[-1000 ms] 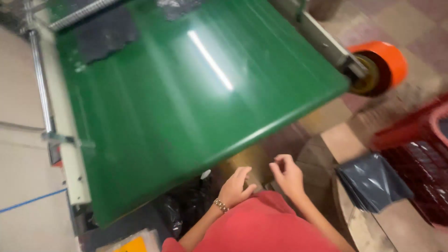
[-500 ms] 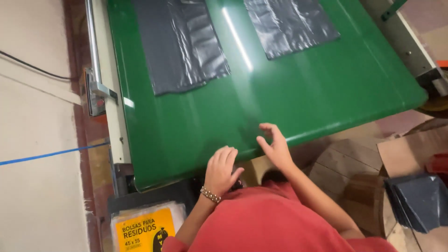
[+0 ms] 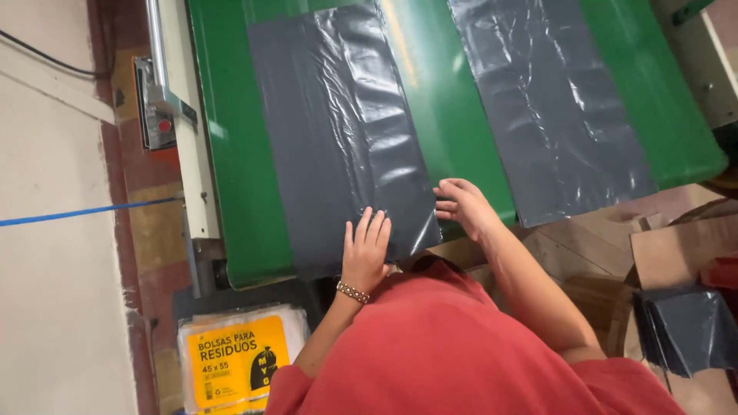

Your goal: Folding plastic bags coming off a conveyor belt and placing them into a collection basket.

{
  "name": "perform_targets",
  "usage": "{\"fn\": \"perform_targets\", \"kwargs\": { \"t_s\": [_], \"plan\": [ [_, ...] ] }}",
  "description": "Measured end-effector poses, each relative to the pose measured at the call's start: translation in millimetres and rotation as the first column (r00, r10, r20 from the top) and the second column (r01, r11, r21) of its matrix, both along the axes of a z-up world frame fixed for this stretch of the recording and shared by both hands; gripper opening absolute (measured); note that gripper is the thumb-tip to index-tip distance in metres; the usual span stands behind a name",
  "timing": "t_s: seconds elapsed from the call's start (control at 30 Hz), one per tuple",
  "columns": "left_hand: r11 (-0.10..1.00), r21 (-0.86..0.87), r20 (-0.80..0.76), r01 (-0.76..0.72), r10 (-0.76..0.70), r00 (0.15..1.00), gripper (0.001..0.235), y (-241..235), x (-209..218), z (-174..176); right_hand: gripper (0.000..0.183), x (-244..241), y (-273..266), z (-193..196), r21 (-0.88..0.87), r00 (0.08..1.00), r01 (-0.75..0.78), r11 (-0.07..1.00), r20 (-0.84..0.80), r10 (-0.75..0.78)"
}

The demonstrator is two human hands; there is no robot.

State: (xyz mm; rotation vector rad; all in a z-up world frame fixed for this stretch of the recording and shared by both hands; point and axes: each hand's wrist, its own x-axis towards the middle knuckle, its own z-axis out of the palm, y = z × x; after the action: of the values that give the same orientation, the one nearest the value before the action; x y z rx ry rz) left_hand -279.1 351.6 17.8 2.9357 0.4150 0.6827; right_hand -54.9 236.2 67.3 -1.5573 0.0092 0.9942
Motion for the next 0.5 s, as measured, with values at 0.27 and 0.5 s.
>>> {"fn": "perform_targets", "kwargs": {
  "t_s": [0.27,0.5],
  "plan": [
    [1.0,-0.003,0.144,0.014,-0.014,0.99,0.043,-1,-14,6,0.072,-3,15,-38,-0.617,0.725,-0.346,0.707,0.302,0.619],
    [0.976,0.131,0.093,-0.173,0.162,0.982,0.029,37,-84,-16,0.076,-38,9,48,-0.559,0.556,-0.262,0.787,0.579,0.597]
  ]
}}
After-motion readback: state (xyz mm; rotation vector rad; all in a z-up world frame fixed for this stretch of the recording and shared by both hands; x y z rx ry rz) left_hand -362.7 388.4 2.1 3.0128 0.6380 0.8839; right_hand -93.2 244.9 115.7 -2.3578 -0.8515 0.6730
